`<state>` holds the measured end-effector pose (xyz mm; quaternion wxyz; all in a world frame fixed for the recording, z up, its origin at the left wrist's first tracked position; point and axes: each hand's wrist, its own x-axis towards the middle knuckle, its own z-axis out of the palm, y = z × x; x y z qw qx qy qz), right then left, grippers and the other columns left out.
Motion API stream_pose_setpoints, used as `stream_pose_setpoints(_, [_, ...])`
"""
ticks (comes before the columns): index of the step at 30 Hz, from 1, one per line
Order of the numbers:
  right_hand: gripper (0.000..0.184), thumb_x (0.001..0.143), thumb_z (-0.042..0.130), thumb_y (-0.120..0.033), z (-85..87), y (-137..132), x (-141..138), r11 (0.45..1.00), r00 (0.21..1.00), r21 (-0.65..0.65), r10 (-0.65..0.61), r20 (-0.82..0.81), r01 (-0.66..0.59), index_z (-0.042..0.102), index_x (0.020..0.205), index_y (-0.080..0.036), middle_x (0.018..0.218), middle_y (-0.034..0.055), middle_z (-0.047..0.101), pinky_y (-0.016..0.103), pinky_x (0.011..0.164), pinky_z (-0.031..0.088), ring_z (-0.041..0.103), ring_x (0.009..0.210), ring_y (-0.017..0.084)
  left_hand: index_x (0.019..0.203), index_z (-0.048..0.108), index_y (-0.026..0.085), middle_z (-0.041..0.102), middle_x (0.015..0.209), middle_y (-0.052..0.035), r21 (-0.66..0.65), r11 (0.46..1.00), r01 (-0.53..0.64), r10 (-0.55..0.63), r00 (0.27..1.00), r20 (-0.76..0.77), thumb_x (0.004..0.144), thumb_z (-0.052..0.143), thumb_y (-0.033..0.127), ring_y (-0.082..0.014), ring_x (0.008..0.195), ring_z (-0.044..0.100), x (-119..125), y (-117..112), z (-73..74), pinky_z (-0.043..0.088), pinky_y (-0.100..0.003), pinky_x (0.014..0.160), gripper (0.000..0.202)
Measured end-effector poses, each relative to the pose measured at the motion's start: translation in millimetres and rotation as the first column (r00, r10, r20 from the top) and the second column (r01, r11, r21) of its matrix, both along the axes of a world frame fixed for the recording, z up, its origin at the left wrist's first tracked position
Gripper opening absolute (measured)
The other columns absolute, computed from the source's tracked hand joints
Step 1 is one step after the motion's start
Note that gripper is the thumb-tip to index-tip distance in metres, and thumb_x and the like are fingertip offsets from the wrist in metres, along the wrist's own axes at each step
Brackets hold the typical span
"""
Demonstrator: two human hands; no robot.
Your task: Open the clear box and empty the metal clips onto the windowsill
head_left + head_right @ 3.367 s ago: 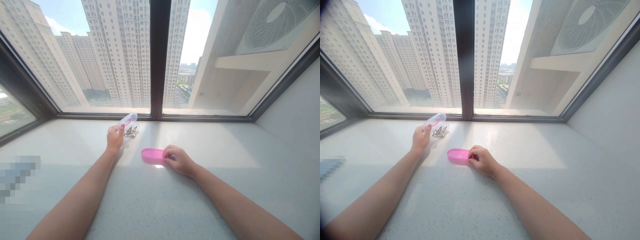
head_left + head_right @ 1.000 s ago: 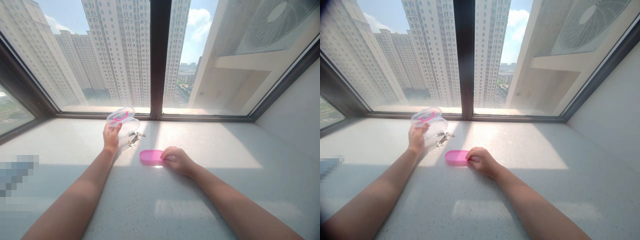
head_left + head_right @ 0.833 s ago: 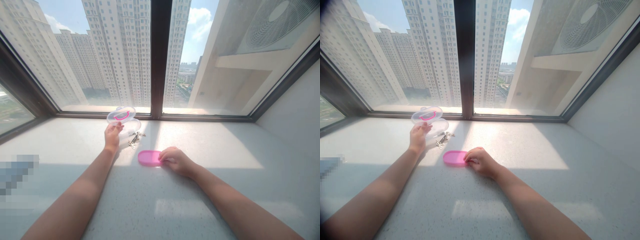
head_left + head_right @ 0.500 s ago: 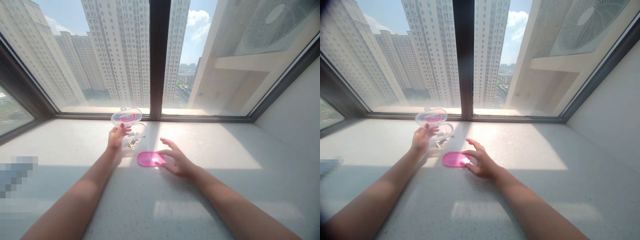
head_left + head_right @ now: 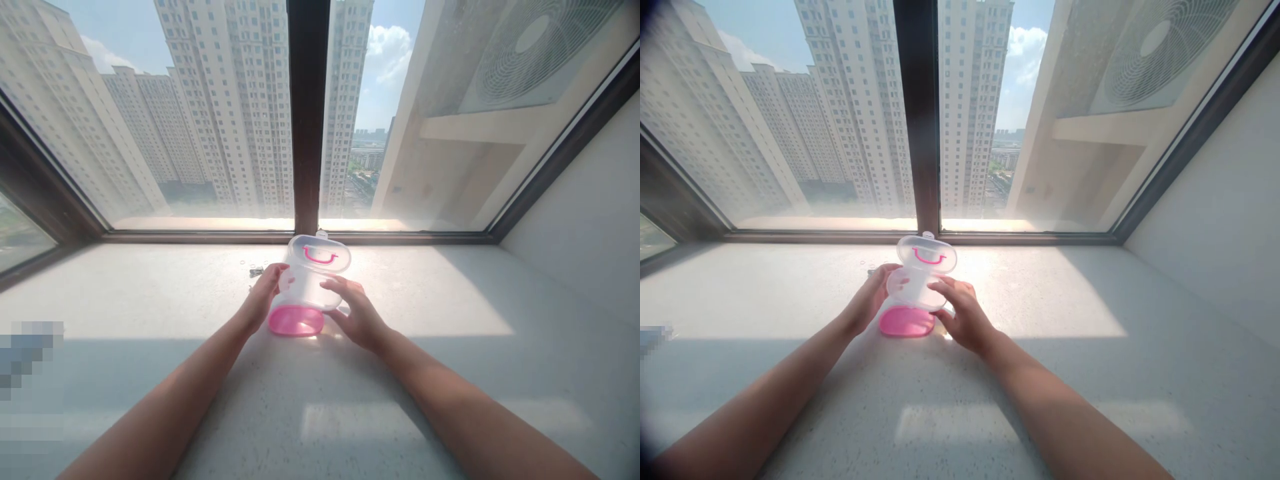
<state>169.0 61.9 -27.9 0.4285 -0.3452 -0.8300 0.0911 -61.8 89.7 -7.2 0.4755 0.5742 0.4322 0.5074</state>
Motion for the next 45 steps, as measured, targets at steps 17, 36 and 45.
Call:
stream_pose_setpoints(17, [0.042, 0.076, 0.066, -0.024, -3.3, 41.7, 16.7, 0.944, 0.922, -0.052, -0.329, -0.206, 0.325, 0.056, 0.116, -0.018, 0.114, 0.0118, 0.06, 0.045, 0.096, 0.044, 0.056, 0.109, 0.028, 0.093, 0.06, 0.019, 0.059, 0.099, -0.0095, 0.103, 0.895, 0.435, 0.049, 0.133, -0.99, 0.089, 0.048, 0.028, -0.0235, 0.091, 0.059, 27.0, -56.1, 9.3, 0.048, -0.035, 0.076, 0.016])
stream_pose_setpoints(36, [0.06, 0.072, 0.069, -0.016, -13.7, 165.4, -81.5, 0.948, 0.978, -0.243, -0.205, 0.023, 0.205, 0.053, 0.13, -0.016, 0.125, 0.0108, 0.06, 0.036, 0.096, 0.044, 0.058, 0.107, 0.023, 0.1, 0.058, 0.012, 0.056, 0.106, -0.0156, 0.113, 0.994, 0.003, 0.113, -0.018, -0.993, 0.084, 0.039, 0.006, -0.0264, 0.091, 0.06, 8.6, -38.4, 11.2, 0.051, -0.036, 0.069, 0.025])
stream_pose_setpoints(45, [0.073, 0.081, 0.061, -0.022, -11.0, 152.3, -89.8, 0.913, 0.946, -0.251, -0.299, 0.123, 0.322, 0.028, 0.147, -0.021, 0.13, 0.0127, 0.057, 0.038, 0.092, 0.045, 0.058, 0.11, 0.029, 0.099, 0.058, 0.013, 0.053, 0.11, -0.0167, 0.179, 0.984, -0.01, 0.179, -0.021, -0.984, 0.085, 0.041, 0.013, -0.0264, 0.089, 0.06, 12.7, -36.6, 4.8, 0.048, -0.037, 0.071, 0.022])
